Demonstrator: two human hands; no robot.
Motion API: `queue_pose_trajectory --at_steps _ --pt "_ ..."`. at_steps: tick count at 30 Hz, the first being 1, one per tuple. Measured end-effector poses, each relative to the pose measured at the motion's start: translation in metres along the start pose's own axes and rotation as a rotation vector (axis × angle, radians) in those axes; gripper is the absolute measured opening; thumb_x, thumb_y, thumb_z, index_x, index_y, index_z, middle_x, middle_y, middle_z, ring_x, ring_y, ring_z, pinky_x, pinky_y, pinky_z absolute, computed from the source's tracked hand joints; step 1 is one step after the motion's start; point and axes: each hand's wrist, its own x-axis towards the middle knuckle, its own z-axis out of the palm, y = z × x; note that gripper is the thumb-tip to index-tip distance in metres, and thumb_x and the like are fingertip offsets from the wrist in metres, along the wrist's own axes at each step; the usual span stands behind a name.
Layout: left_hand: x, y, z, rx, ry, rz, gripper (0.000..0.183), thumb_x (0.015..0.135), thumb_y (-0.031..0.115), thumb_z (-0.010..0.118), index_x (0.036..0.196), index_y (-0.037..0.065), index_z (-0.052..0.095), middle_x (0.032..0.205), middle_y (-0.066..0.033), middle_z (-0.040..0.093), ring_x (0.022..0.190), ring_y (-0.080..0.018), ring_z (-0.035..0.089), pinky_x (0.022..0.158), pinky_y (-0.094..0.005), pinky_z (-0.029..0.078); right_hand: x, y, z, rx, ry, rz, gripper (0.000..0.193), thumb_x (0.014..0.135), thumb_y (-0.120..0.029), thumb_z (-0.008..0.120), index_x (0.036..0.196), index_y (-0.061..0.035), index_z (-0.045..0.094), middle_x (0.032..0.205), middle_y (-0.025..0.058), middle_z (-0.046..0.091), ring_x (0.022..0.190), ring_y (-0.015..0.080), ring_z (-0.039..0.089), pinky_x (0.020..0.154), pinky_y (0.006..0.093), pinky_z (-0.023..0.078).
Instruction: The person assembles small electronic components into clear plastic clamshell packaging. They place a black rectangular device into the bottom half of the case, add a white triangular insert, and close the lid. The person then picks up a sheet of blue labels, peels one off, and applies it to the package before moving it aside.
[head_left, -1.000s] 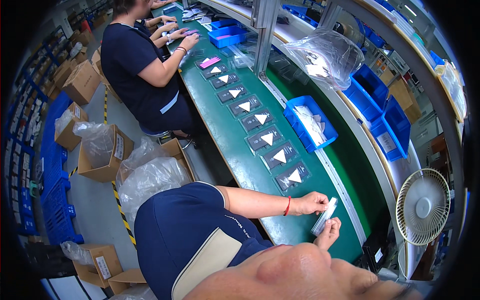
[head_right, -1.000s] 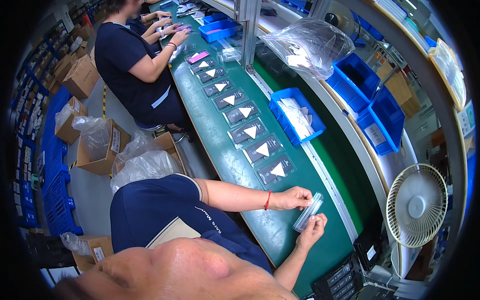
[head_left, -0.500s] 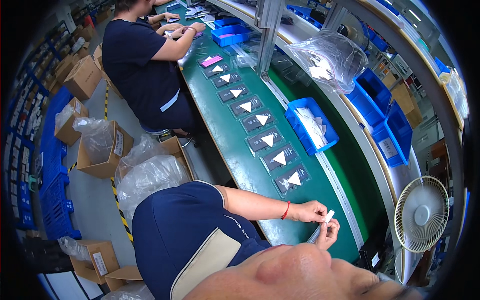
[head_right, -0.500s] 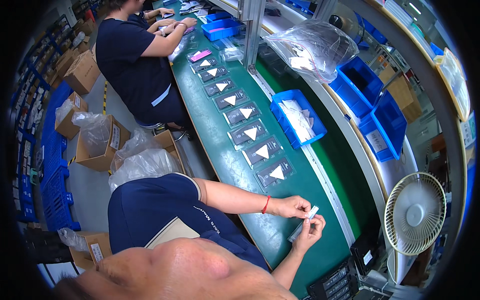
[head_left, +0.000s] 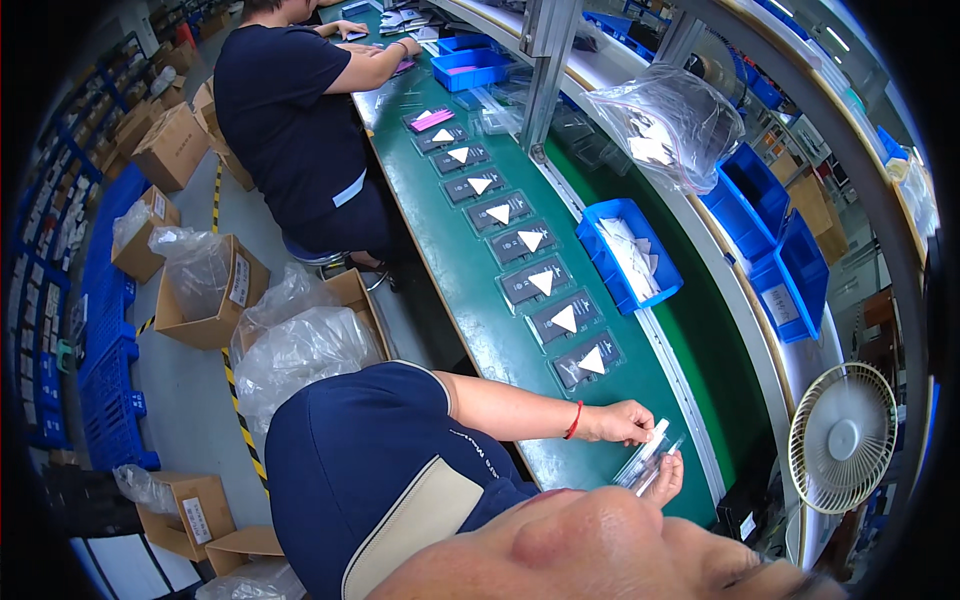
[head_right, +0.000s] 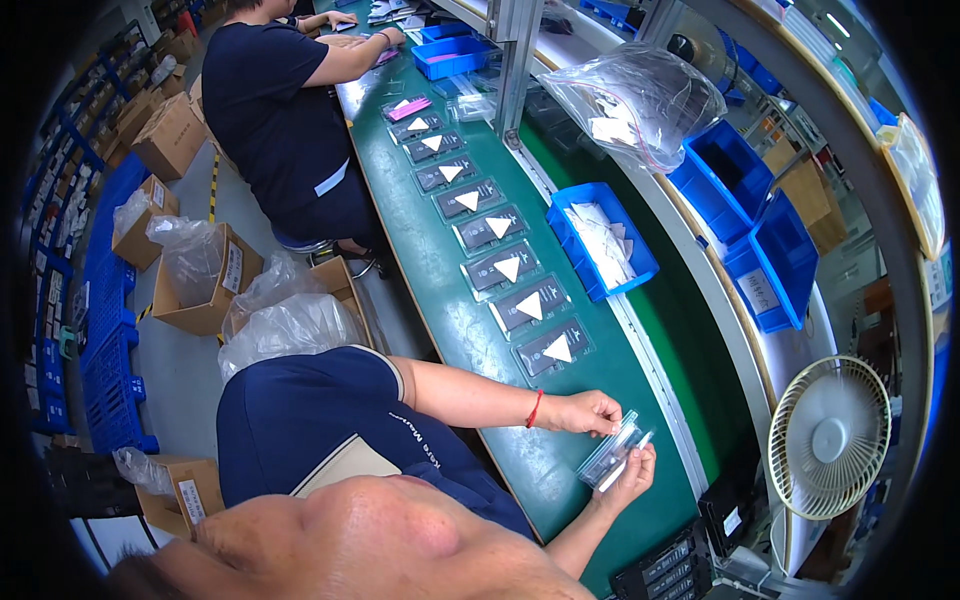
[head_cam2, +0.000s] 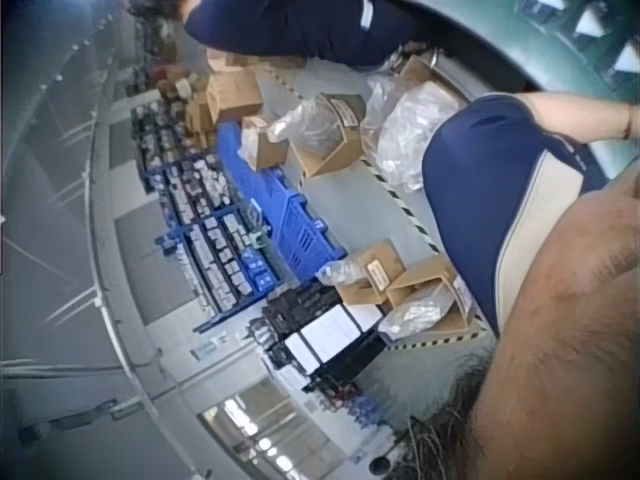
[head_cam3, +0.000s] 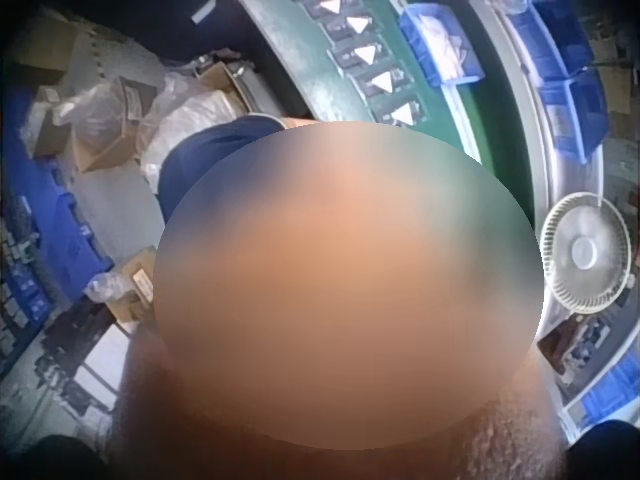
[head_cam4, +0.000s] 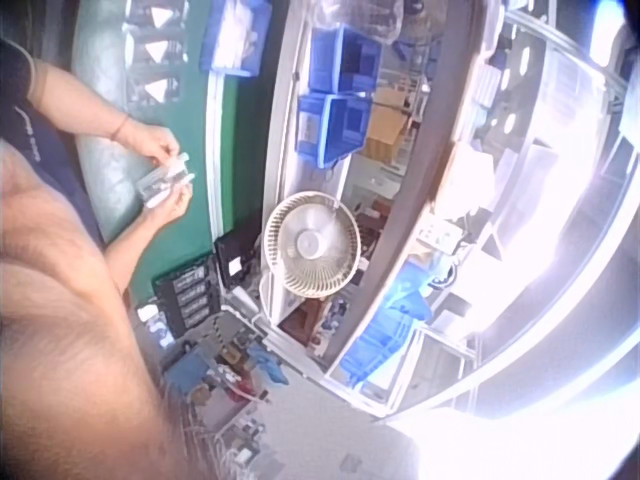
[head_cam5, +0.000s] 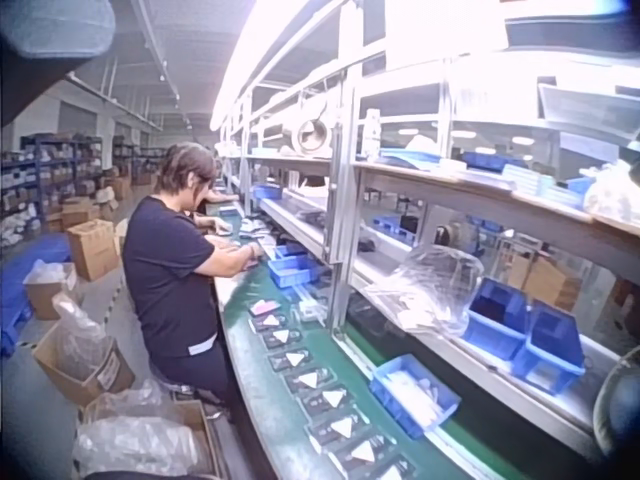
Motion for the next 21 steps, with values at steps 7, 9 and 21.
queue_pose_trajectory --at_steps 7,9,21 --pt "0.000 0.001 0.002 0.031 0.057 -0.087 0.012 0.086 0.014 0.067 0.077 0.008 0.063 0.070 0.0016 0.059 0.064 -0.0074 0.054 0.055 -0.0235 0.044 0.008 -0.014 -0.024 -1.110 0.300 -0.310 0.018 0.081 -0.012 0.072 0.075 -0.0030 0.057 0.101 0.0120 0.056 0.094 0.0264 0.056 0.075 0.0400 0.048" --pt "0.003 0.000 0.005 0.044 0.051 -0.120 0.012 0.085 0.014 0.067 0.076 0.007 0.063 0.070 0.0013 0.059 0.064 -0.0078 0.054 0.054 -0.0238 0.044 0.003 -0.025 -0.039 -1.582 0.335 -0.354 0.022 0.080 -0.018 0.073 0.076 -0.0028 0.058 0.098 0.0145 0.057 0.091 0.0314 0.055 0.077 0.0456 0.045" --pt "0.005 -0.006 0.003 0.046 0.062 -0.109 0.012 0.086 0.015 0.067 0.077 0.007 0.063 0.071 0.0006 0.059 0.064 -0.0084 0.054 0.054 -0.0243 0.045 -0.011 -0.001 0.024 -0.878 -0.152 -0.360 0.053 0.090 -0.030 0.062 0.134 -0.0031 0.049 0.142 0.0176 0.037 0.117 0.0301 0.048 0.090 0.0404 0.044"
